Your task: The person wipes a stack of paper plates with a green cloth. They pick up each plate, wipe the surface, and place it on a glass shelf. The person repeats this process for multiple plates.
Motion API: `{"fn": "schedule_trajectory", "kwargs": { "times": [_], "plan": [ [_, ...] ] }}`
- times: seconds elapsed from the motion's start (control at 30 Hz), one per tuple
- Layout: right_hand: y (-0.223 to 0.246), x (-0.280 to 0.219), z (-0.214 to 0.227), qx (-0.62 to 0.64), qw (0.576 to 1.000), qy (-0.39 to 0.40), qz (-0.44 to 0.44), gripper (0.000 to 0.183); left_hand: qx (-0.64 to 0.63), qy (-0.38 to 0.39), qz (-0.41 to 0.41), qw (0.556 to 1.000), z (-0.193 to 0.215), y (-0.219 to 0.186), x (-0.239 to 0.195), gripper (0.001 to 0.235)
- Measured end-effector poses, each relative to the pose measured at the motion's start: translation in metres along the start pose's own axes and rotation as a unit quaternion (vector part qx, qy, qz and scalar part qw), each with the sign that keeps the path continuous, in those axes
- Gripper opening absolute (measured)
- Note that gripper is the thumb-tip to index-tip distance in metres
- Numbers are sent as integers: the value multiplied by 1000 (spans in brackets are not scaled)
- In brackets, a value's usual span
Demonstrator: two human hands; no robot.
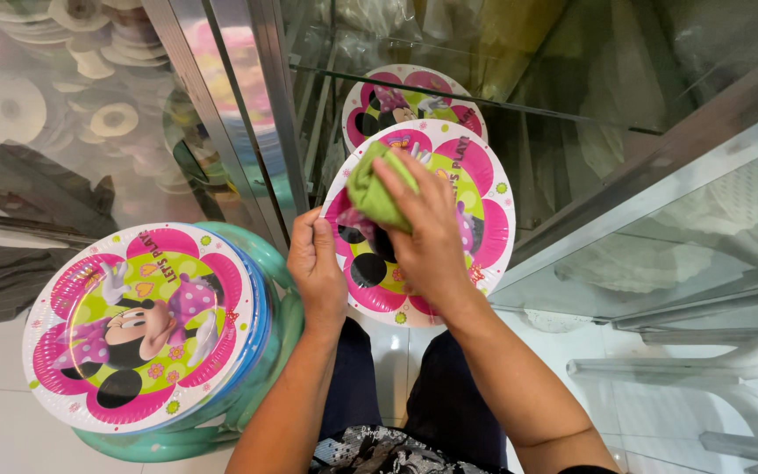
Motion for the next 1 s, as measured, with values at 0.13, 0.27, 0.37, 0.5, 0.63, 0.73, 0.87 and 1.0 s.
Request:
{"fn": "schedule_trajectory", "kwargs": {
  "times": [0.13,0.27,0.37,0.5,0.63,0.73,0.87,1.0],
  "plan": [
    [-4,-25,-17,-4,998,52,32,71,19,6,-13,1000,-1,6,5,26],
    [-2,-47,-26,7,988,143,56,74,-16,-17,-4,1000,4,12,12,25],
    [-2,-56,-21,21,980,189,49,75,-13,-31,2,999,8,10,17,24],
    [-13,-62,-7,28,976,212,41,72,-11,-51,4,999,12,-2,21,24],
    [-38,-52,15,19,982,185,9,72,-6,-55,9,998,12,-13,20,24],
    [-57,-43,32,-25,989,142,1,70,-9,-63,8,998,14,-13,17,23],
    [-63,-22,55,-59,997,28,-47,64,-11,-54,3,998,16,-3,11,24],
    [-55,-11,56,-59,996,-42,-43,60,-24,-52,11,998,13,-6,4,23]
  ]
}}
Point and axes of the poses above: each hand's wrist, its own x-axis towards the middle knuckle, its own z-axis out of the back of the hand, y = z × x, the point moved 10 cm from there along x, towards the middle knuckle, and after that the axes turned 14 degrees about -y, right-handed, at the moved point
